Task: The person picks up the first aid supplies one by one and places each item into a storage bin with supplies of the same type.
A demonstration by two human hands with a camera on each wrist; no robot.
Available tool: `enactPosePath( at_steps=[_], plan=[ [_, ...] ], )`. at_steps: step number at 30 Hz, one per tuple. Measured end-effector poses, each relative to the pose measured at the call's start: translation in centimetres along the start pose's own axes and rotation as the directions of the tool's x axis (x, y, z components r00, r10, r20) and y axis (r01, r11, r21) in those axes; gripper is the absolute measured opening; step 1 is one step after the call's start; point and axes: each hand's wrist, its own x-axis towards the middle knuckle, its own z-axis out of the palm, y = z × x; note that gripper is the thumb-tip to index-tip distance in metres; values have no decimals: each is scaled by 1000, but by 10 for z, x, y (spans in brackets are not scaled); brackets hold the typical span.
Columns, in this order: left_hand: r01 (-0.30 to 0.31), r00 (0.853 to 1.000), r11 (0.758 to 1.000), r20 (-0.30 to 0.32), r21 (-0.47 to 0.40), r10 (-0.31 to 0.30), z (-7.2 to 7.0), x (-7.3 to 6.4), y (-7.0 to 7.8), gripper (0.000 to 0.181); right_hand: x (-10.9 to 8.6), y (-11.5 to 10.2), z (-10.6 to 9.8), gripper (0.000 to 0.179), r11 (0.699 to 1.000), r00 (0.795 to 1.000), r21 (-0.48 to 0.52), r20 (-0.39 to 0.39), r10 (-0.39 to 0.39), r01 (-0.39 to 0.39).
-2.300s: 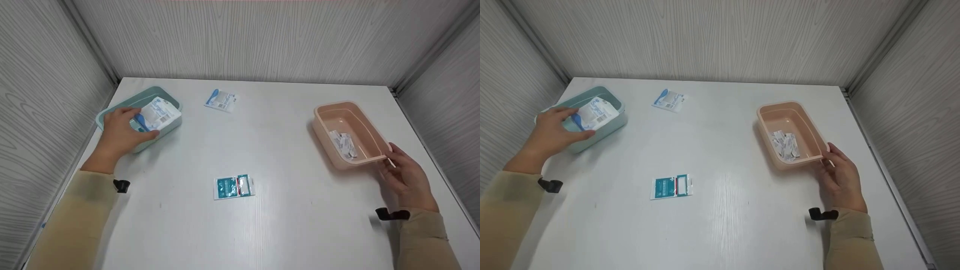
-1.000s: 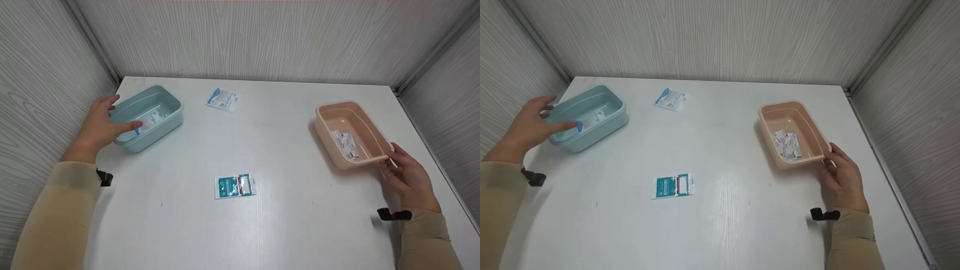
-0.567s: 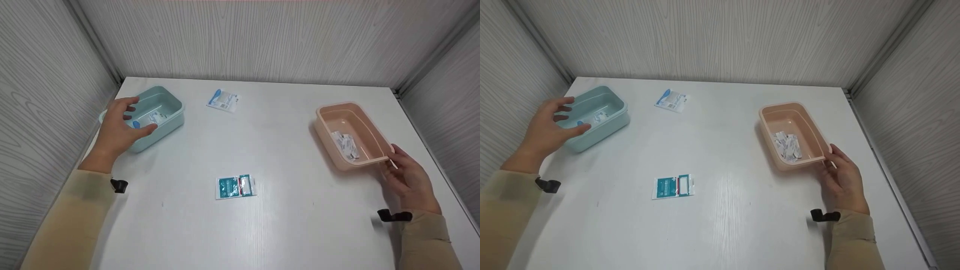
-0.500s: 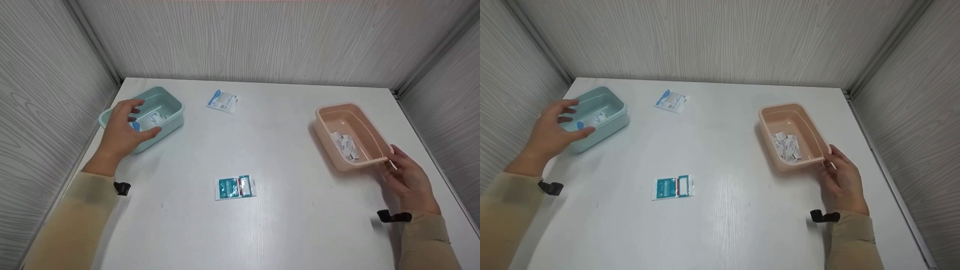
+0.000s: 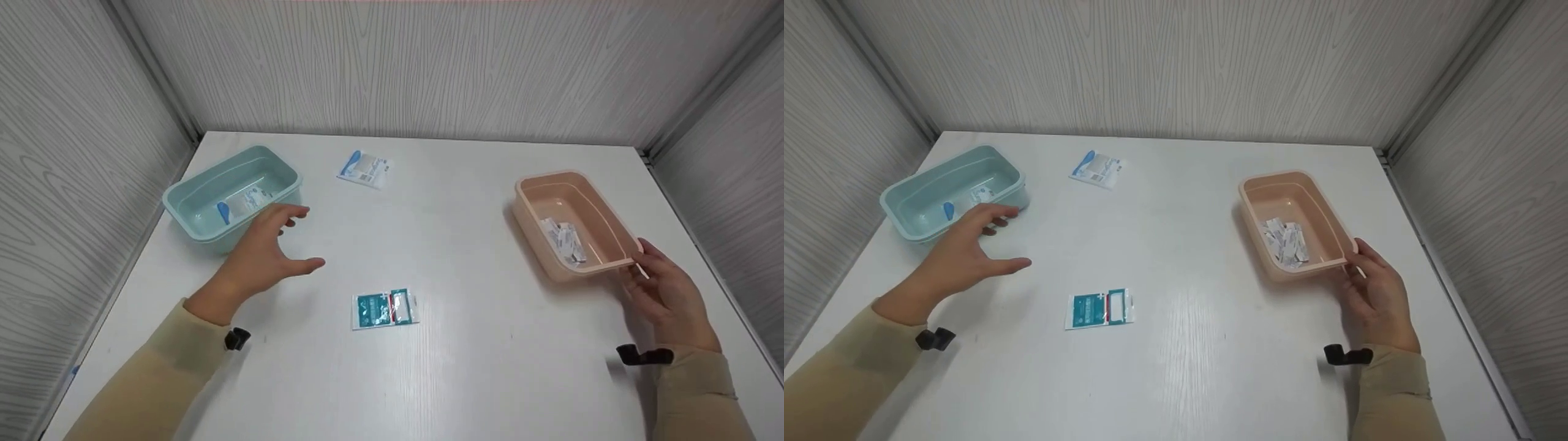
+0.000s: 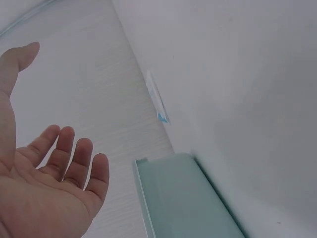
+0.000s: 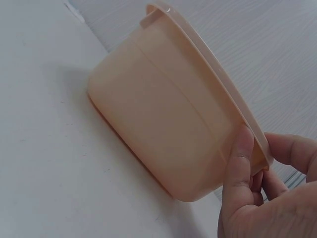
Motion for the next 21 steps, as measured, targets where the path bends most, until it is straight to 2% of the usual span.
enactPosePath(
  at_steps=[6,11,21],
  plan=[
    [38,995,997,88,65,-43,17,-5,12,99,1,0,4,35,1000,1000,-9,-9,5,-5],
    [55,984,989,163,139,-78,34,-7,21,102,1,1,3,36,1000,1000,-3,-4,8,-8],
    [5,972,980,231,199,-51,57,-8,37,98,0,2,0,37,1000,1000,-5,-9,-13,13]
  ],
)
